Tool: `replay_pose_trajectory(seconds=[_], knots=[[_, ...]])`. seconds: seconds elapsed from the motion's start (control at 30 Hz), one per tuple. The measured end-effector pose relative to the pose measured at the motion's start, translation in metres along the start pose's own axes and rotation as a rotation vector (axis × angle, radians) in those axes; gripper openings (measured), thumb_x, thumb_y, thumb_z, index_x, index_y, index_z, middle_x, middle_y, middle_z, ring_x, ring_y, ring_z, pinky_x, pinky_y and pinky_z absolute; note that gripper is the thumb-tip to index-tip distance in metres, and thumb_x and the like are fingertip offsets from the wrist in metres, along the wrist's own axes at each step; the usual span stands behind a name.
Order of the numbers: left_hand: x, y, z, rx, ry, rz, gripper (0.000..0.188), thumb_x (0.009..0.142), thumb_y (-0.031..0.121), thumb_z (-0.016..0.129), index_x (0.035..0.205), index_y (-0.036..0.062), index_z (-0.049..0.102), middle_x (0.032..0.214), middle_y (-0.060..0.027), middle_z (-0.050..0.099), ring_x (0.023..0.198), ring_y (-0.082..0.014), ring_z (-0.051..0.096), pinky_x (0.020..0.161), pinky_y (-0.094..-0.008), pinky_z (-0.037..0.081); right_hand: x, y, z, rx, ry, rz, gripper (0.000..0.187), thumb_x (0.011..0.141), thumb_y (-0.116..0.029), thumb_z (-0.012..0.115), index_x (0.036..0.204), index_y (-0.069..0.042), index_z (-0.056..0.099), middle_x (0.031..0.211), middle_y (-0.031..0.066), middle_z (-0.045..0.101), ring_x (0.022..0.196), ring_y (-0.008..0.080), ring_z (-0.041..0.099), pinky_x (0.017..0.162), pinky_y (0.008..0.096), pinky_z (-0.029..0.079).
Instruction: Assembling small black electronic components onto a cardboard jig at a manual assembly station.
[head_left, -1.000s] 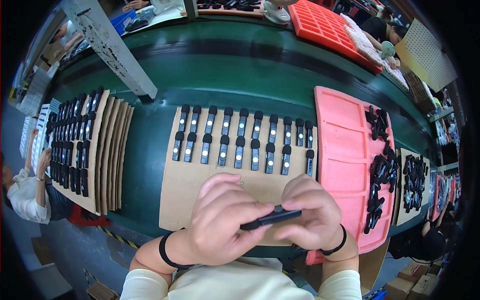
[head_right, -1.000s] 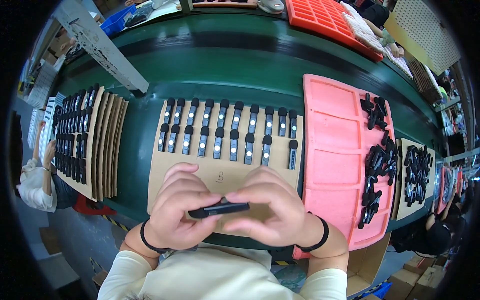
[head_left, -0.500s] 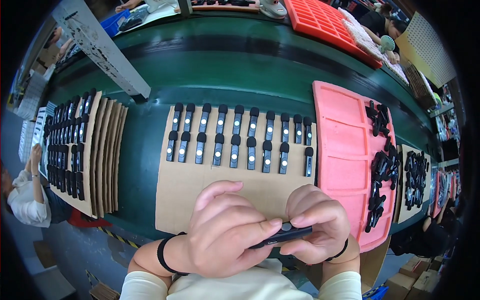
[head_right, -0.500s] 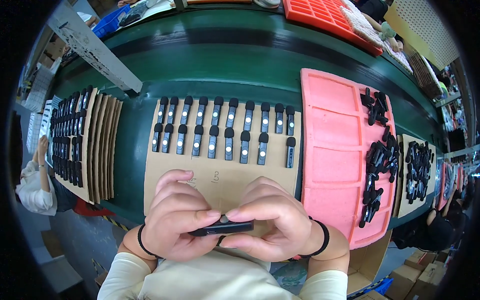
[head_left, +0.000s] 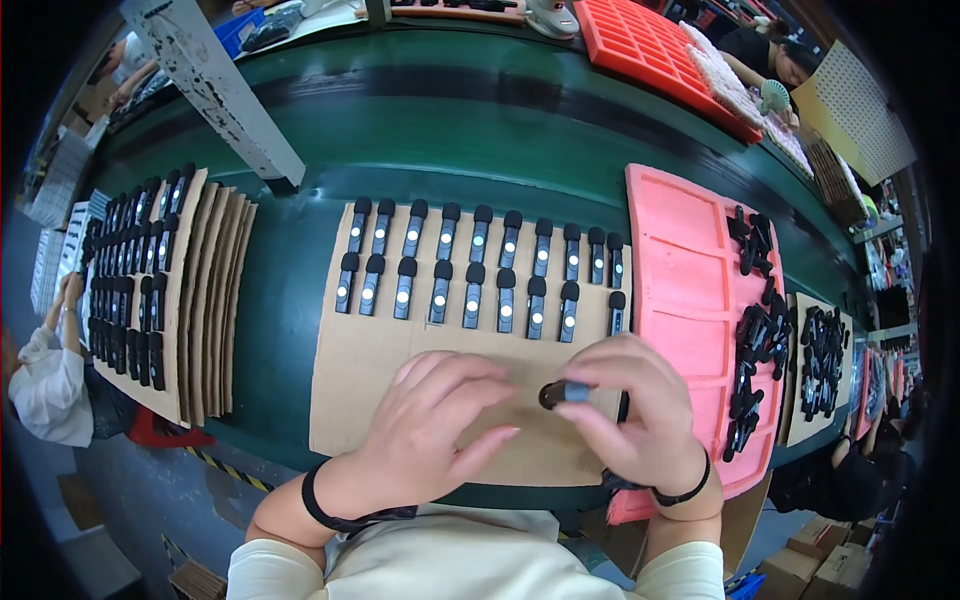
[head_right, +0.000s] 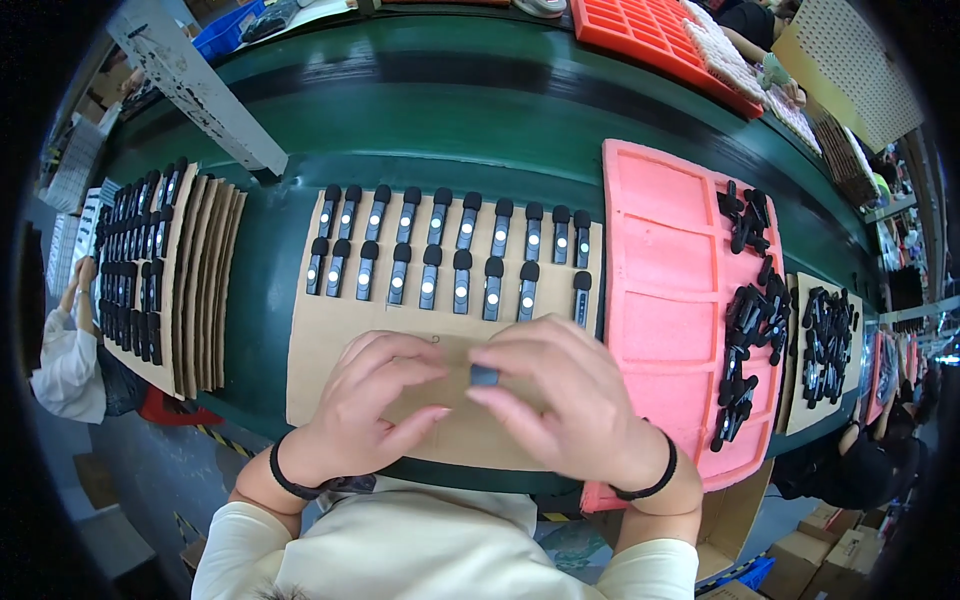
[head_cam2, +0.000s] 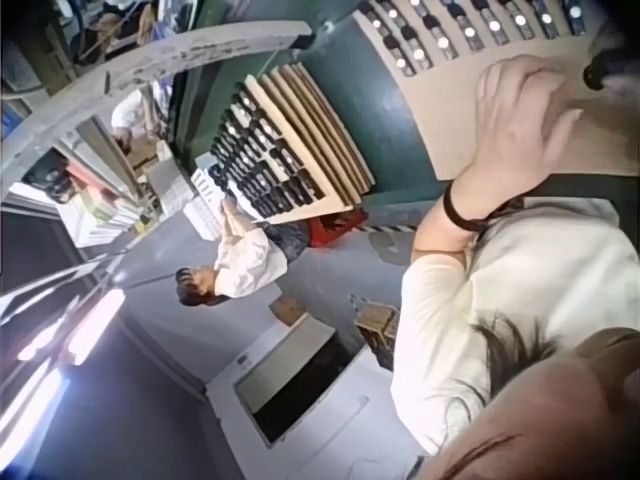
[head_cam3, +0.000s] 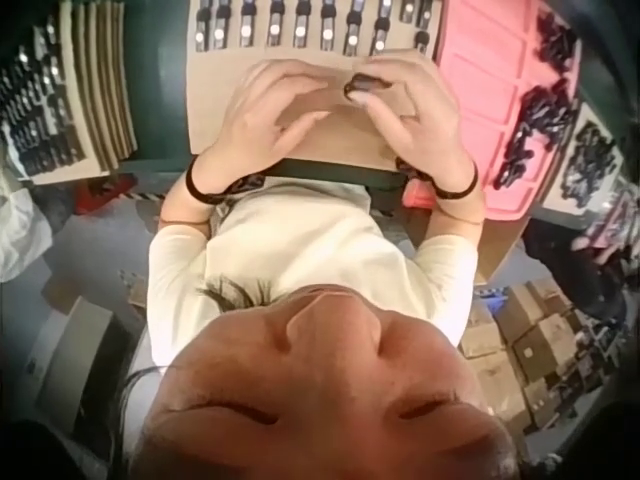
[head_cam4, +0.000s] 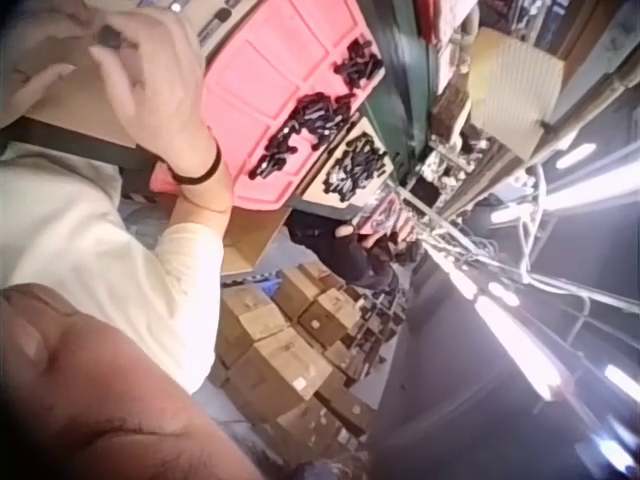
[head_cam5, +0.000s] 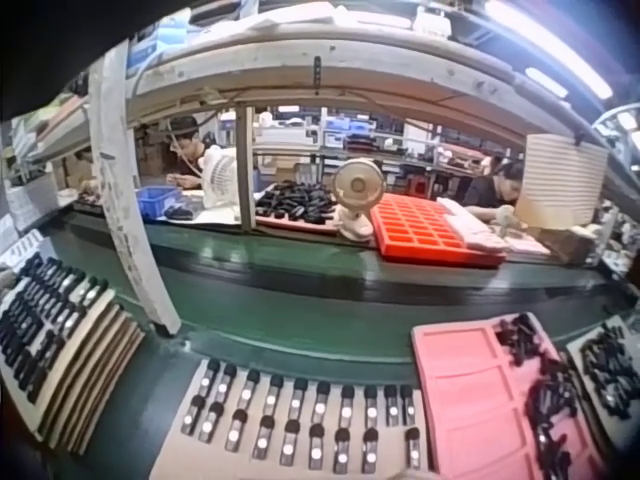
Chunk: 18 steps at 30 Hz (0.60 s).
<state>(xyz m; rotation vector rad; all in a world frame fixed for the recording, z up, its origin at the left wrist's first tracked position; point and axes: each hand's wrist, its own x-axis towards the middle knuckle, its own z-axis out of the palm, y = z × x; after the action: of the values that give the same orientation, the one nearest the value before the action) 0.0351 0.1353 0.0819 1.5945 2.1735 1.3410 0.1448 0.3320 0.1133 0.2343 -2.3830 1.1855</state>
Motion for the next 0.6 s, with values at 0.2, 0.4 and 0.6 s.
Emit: replay_pose_trajectory(seconds=[0.2,0.4,0.6], knots=[[-0.023,-0.014,-0.006,0.039,-0.049,-0.051,0.027,0.077,0.014,0.075,0.1,0.0058,0.064,0.108,-0.0088,0.062,0.1,-0.0291,0.058,0.088,-0.0402,0.045,-0.009,0.029,-0.013,-0.43,-0.079,0.083,0.026,0.073,0.004,0.072,0.095,-0.001,0.059,0.093,0.0136,0.064,0.081,0.0298,0.063,0.07,0.0365,0.051],[-0.03,-0.017,-0.005,0.11,-0.129,-0.047,0.029,0.079,0.015,0.074,0.104,0.0057,0.063,0.109,-0.0092,0.06,0.101,-0.0291,0.057,0.09,-0.0411,0.044,-0.029,0.05,-0.015,-0.601,-0.071,0.056,0.026,0.071,0.003,0.073,0.091,-0.002,0.057,0.095,0.0136,0.063,0.083,0.0327,0.062,0.071,0.0395,0.051],[-0.031,-0.021,-0.003,0.181,-0.256,-0.082,0.032,0.076,0.016,0.077,0.104,0.0063,0.063,0.114,-0.0101,0.06,0.107,-0.0306,0.055,0.094,-0.0425,0.043,-0.04,0.048,-0.005,-0.701,-0.252,0.051,0.026,0.069,-0.002,0.072,0.091,-0.004,0.058,0.101,0.0114,0.061,0.09,0.0306,0.06,0.076,0.0401,0.047]])
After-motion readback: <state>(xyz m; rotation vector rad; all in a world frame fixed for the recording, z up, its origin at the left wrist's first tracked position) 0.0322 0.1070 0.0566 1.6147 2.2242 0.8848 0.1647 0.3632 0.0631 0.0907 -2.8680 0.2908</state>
